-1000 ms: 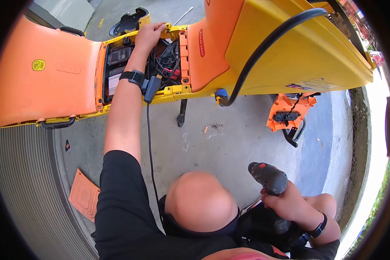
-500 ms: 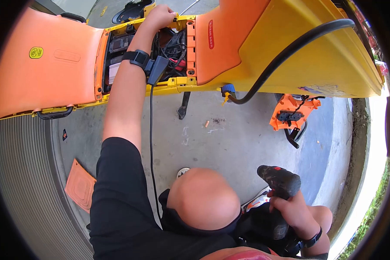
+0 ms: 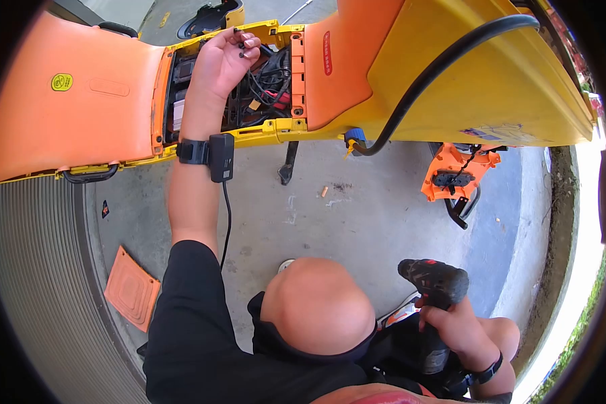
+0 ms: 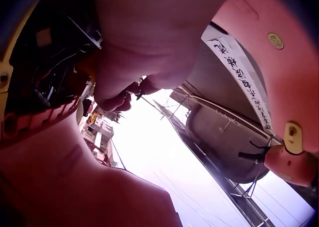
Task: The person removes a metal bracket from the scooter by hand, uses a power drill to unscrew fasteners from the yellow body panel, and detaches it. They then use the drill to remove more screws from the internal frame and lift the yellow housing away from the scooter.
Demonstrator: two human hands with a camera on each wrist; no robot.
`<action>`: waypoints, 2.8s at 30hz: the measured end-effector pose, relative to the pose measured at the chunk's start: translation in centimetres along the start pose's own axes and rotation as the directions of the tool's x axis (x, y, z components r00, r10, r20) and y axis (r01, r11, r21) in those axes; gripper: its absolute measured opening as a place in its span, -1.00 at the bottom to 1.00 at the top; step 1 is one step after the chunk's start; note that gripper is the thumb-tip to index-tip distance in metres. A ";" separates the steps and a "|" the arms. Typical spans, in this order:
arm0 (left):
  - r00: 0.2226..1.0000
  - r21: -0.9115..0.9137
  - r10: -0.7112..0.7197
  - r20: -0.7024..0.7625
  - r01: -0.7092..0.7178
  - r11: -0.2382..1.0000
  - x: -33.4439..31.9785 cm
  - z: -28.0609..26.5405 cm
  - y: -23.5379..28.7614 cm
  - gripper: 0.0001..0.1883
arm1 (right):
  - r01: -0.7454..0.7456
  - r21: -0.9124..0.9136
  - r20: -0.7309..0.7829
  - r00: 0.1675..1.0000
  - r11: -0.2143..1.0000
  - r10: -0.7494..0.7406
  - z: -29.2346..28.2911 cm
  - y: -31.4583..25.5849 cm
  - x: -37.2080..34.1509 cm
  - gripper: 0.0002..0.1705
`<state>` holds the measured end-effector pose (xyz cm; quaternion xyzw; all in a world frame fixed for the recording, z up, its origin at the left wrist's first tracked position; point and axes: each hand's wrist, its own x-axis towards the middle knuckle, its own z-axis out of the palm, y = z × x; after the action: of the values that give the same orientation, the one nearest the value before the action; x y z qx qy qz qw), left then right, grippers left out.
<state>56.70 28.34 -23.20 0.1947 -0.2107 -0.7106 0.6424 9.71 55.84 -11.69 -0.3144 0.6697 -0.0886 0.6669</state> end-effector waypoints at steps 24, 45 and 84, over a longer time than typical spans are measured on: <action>0.786 -0.462 -0.587 -0.195 0.454 0.762 -22.7 27.6 -17.4 -0.53 | 0.651 -0.727 0.660 0.577 -0.217 -0.481 -10.5 -2.7 3.0 -0.15; 0.004 -0.276 -0.781 -0.625 0.934 0.226 -29.0 42.6 -17.4 -0.84 | 0.058 -0.430 -0.003 0.998 0.901 -0.066 -19.8 -2.5 -15.6 0.06; 0.740 0.053 -0.578 -0.345 0.630 0.775 28.7 79.5 -28.7 -0.81 | -0.299 -0.202 -0.397 0.896 0.933 0.201 -84.8 -21.5 -22.4 -0.49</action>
<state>-13.47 6.20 27.24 0.4142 -0.0909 -0.8209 0.3825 -66.22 25.50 26.62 -0.2866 0.8239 0.0288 0.4881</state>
